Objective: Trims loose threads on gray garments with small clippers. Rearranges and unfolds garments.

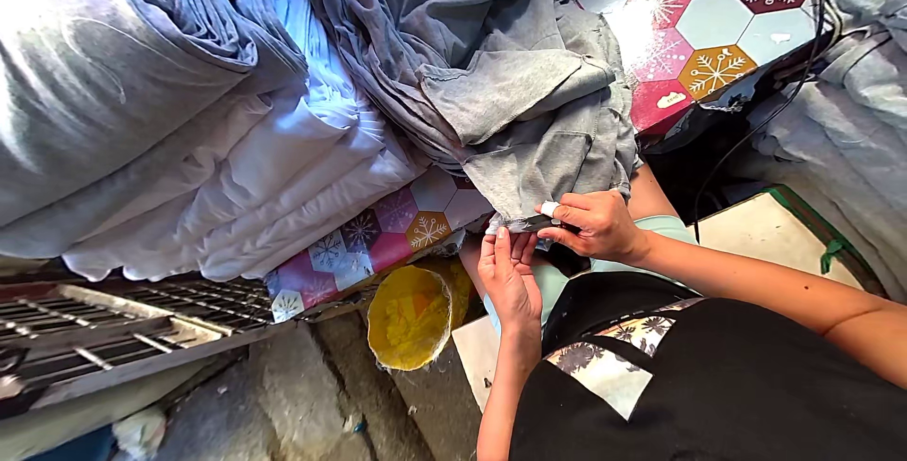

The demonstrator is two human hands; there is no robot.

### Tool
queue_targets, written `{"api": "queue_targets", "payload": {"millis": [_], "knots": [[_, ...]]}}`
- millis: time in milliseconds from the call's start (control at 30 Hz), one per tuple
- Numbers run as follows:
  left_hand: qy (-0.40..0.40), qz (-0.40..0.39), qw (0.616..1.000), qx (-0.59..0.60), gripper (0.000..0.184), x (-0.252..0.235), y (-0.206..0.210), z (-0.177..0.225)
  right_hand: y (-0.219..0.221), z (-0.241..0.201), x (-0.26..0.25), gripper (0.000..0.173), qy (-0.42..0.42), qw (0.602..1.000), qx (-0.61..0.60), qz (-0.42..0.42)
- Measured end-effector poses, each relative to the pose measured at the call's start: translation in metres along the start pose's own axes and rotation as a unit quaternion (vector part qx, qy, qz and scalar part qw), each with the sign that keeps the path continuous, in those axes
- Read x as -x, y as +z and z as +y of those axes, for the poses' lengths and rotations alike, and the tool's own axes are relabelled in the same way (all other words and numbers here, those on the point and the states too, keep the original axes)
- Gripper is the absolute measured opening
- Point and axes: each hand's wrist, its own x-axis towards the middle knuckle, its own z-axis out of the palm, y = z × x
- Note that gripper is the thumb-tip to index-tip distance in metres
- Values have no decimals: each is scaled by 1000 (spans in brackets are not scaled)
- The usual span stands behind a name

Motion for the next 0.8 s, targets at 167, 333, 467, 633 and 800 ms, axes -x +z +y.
{"api": "queue_targets", "payload": {"millis": [167, 333, 467, 633, 800], "knots": [[3, -12, 1000, -7, 23, 0, 0, -2, -1, -3, -1, 34, -2, 1000, 2, 12], [35, -46, 995, -85, 16, -3, -6, 0, 13, 1, 4, 30, 130, 983, -125, -31], [331, -8, 752, -570, 52, -19, -26, 1, 7, 2, -4, 11, 127, 979, -153, -40], [181, -282, 681, -651, 12, -51, 28, 47, -14, 7, -24, 9, 151, 949, -275, 19], [188, -358, 843, -355, 55, -134, 110, 90, -44, 33, -37, 28, 311, 907, -225, 172]]}}
